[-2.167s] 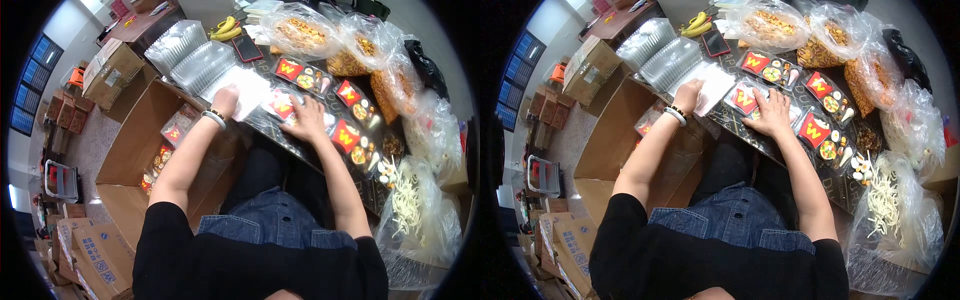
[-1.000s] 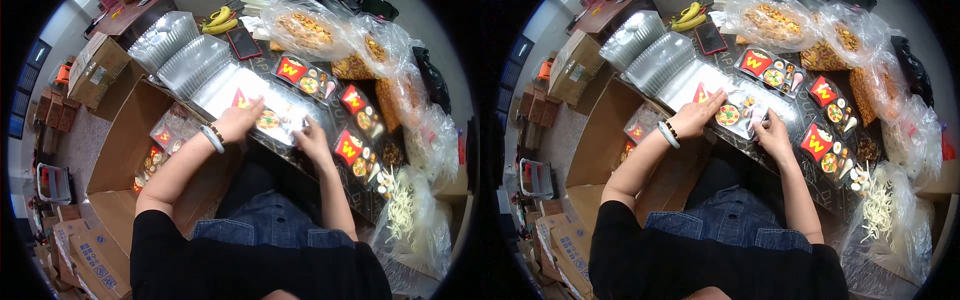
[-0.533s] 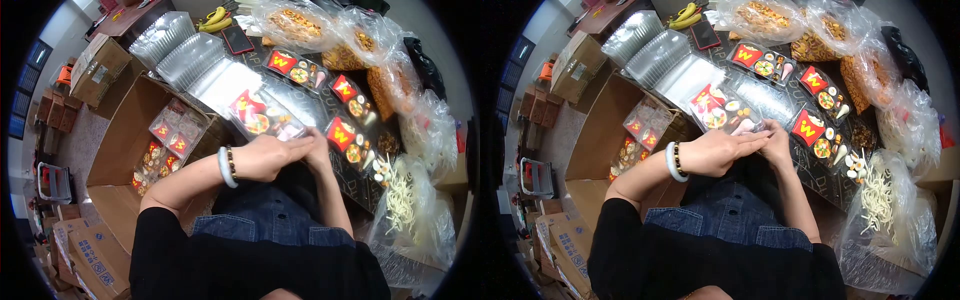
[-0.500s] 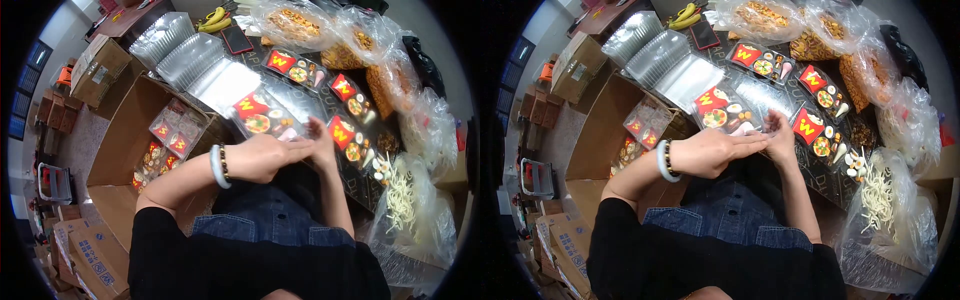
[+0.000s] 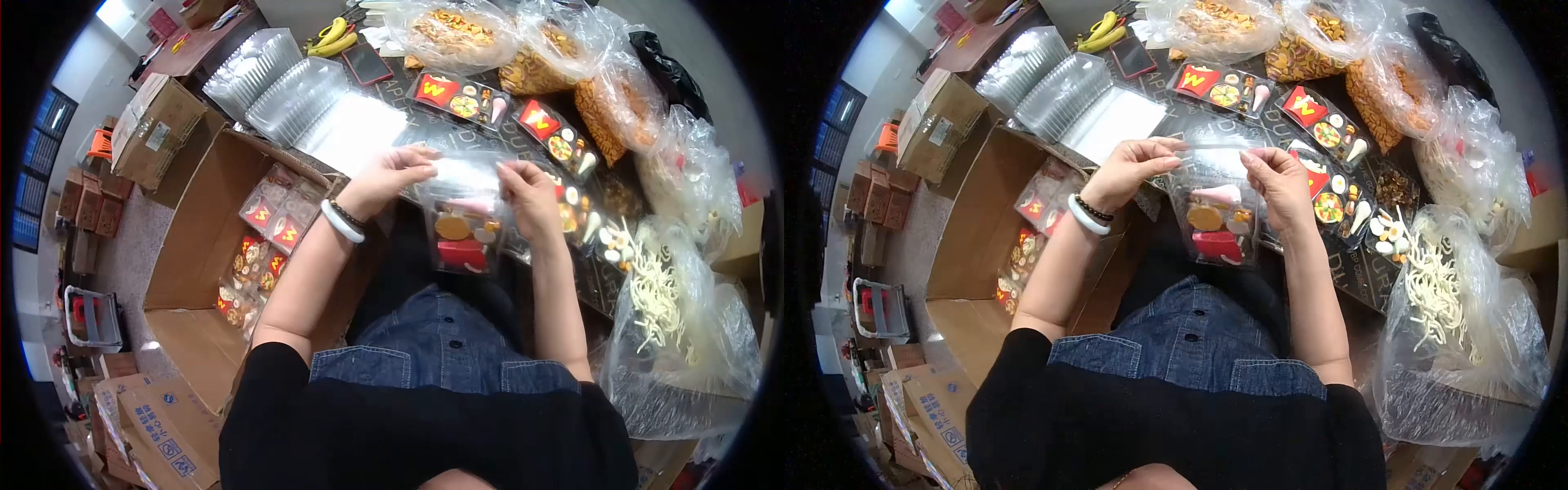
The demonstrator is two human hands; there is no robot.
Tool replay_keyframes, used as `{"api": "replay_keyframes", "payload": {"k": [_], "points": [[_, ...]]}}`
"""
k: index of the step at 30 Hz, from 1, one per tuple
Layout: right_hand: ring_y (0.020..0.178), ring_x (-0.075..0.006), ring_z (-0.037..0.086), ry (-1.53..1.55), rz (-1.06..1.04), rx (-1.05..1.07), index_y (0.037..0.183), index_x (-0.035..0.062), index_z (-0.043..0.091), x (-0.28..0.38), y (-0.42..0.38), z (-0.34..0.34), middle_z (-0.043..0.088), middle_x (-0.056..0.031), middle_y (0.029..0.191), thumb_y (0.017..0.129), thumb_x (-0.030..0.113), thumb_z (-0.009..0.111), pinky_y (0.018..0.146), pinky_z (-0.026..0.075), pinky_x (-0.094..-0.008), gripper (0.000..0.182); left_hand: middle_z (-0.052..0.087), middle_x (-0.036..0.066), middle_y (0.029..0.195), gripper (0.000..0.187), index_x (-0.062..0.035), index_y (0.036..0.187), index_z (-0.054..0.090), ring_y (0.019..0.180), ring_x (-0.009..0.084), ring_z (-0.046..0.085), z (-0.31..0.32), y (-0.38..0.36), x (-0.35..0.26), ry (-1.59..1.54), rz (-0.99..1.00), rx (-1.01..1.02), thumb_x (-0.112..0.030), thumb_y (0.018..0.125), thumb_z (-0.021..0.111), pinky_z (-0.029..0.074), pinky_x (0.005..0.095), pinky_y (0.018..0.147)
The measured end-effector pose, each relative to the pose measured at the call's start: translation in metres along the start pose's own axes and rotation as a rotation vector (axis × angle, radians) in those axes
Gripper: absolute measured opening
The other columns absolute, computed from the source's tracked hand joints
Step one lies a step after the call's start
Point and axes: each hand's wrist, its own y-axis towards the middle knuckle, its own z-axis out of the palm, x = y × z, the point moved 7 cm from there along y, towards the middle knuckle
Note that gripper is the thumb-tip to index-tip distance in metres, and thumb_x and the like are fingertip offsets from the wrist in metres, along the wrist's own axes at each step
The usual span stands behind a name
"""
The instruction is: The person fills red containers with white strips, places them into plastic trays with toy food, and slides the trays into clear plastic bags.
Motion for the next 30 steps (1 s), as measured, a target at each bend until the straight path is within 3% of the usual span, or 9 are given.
{"api": "replay_keyframes", "payload": {"k": [4,6,9,17,19,20,24,27,30], "points": [[0.064,-0.0112,0.053,-0.814,-0.800,-0.454,0.082,0.0043,0.063,0.057,-0.012,-0.002,0.059,-0.0008,0.074,0.075,0.008,0.069,0.057,0.040,-0.0244,0.011,0.065,0.012,0.095,0.016,-0.0008,0.093,0.064,0.084,0.0159,0.061,0.001,0.016,0.037,-0.292,-0.136,-0.193,-0.014,0.085,0.060,0.047,0.0263,0.076],[0.069,-0.0179,0.056,-1.136,-1.175,-0.319,0.082,0.0060,0.063,0.074,-0.032,0.045,0.060,-0.0035,0.077,0.071,0.002,0.068,0.063,0.041,-0.0287,0.013,0.066,0.013,0.091,0.021,0.0004,0.098,0.061,0.080,0.0191,0.063,0.000,0.021,0.042,-0.316,-0.117,-0.227,-0.016,0.088,0.056,0.049,0.0293,0.077],[0.075,-0.0186,0.057,-1.368,-1.198,0.056,0.086,0.0100,0.063,0.056,-0.026,0.099,0.060,-0.0020,0.080,0.070,0.007,0.061,0.072,0.040,-0.0307,0.017,0.065,0.013,0.093,0.022,0.0017,0.100,0.059,0.085,0.0190,0.062,0.006,0.021,0.041,-0.427,-0.192,-0.153,-0.016,0.089,0.052,0.049,0.0316,0.081],[0.084,-0.0204,0.056,-1.539,-1.159,0.348,0.086,0.0064,0.061,0.025,0.003,0.124,0.060,-0.0051,0.085,0.063,0.008,0.058,0.075,0.039,-0.0343,0.023,0.060,0.010,0.104,0.024,0.0036,0.107,0.056,0.096,0.0172,0.058,0.014,0.008,0.023,-0.388,-0.106,0.093,-0.011,0.090,0.048,0.044,0.0301,0.089],[0.081,-0.0216,0.057,-1.510,-1.072,0.345,0.079,0.0056,0.057,0.021,0.010,0.122,0.060,-0.0071,0.082,0.075,0.010,0.055,0.074,0.041,-0.0319,0.006,0.060,0.009,0.103,0.024,0.0035,0.108,0.056,0.097,0.0168,0.057,0.016,0.007,0.022,-0.318,-0.098,0.077,-0.010,0.090,0.047,0.044,0.0299,0.090],[0.081,-0.0216,0.057,-1.514,-1.071,0.340,0.079,0.0056,0.057,0.021,0.008,0.121,0.060,-0.0071,0.082,0.075,0.010,0.055,0.074,0.041,-0.0319,0.006,0.061,0.010,0.103,0.025,0.0034,0.109,0.056,0.098,0.0177,0.057,0.014,0.007,0.022,-0.295,-0.114,0.048,-0.010,0.090,0.047,0.043,0.0298,0.090],[0.066,-0.0137,0.059,-0.145,-0.190,0.028,0.091,0.0009,0.059,0.037,0.033,0.050,0.062,-0.0063,0.074,0.092,0.017,0.049,0.062,0.048,-0.0279,0.019,0.061,0.014,0.105,0.026,0.0031,0.112,0.054,0.102,0.0207,0.057,0.015,0.004,0.018,-0.321,-0.146,0.017,-0.009,0.090,0.047,0.043,0.0302,0.091],[0.052,-0.0040,0.042,-0.135,-0.613,-0.341,0.092,-0.0003,0.058,0.117,0.016,-0.051,0.053,-0.0007,0.064,0.092,0.018,0.048,0.048,0.035,-0.0158,0.021,0.060,0.017,0.107,0.026,0.0032,0.111,0.055,0.104,0.0227,0.057,0.012,0.004,0.017,-0.352,-0.060,0.034,-0.008,0.090,0.047,0.043,0.0320,0.092],[0.078,-0.0108,0.054,-0.547,-0.537,-0.405,0.100,0.0003,0.059,0.119,-0.002,-0.073,0.060,-0.0071,0.084,0.091,0.030,0.050,0.068,0.045,-0.0242,0.032,0.061,0.017,0.106,0.025,0.0028,0.110,0.055,0.104,0.0229,0.057,0.014,0.004,0.014,-0.343,-0.018,0.049,-0.008,0.090,0.046,0.043,0.0333,0.092]]}}
